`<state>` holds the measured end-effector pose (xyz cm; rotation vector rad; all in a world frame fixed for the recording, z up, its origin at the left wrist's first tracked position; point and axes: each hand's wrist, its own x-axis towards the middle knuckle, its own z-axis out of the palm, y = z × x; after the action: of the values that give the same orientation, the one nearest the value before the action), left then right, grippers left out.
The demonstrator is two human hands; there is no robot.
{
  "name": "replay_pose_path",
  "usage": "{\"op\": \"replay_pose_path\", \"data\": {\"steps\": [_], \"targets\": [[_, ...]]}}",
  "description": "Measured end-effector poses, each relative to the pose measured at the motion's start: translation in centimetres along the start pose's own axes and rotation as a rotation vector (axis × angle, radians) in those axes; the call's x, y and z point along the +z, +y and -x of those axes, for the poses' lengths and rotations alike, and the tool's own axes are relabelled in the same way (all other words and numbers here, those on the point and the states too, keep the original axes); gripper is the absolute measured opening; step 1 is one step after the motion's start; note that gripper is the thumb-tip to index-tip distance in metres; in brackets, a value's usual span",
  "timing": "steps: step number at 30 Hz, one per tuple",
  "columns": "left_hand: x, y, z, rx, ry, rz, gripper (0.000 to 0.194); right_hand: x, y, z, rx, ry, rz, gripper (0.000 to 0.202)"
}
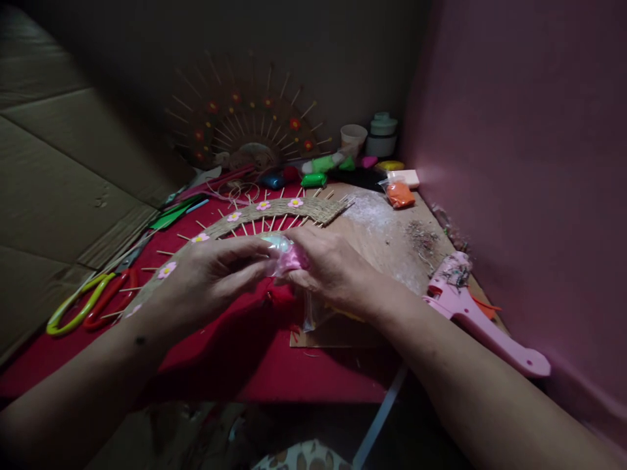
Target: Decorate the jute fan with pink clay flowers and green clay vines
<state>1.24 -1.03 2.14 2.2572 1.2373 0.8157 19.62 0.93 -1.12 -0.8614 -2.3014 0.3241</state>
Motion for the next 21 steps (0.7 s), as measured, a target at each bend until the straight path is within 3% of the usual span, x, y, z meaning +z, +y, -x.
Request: {"op": "replay_pose_path", "data": {"steps": [5, 9, 15, 21], "targets": [[0.4, -0.7, -0.1, -0.086, -0.001, 0.205, 0.015, 0.0, -0.1, -0.1, 0.059, -0.029, -0.042, 0.027], [0.8, -0.8, 0.2, -0.092, 0.027, 0.208, 0.016, 0.1, -0.1, -0.1, 0.099, -0.096, -0.104, 0.023], [0.9, -0.7, 0.3, 0.097, 0.037, -0.036, 0.010, 0.2, -0.4, -0.1, 0.145, -0.158, -0.113, 0.034], [1.6, -1.4, 0.5, 0.328, 0.080, -0.381, 0.012, 0.4, -0.4, 0.1, 0.169, -0.174, -0.058, 0.021]]}}
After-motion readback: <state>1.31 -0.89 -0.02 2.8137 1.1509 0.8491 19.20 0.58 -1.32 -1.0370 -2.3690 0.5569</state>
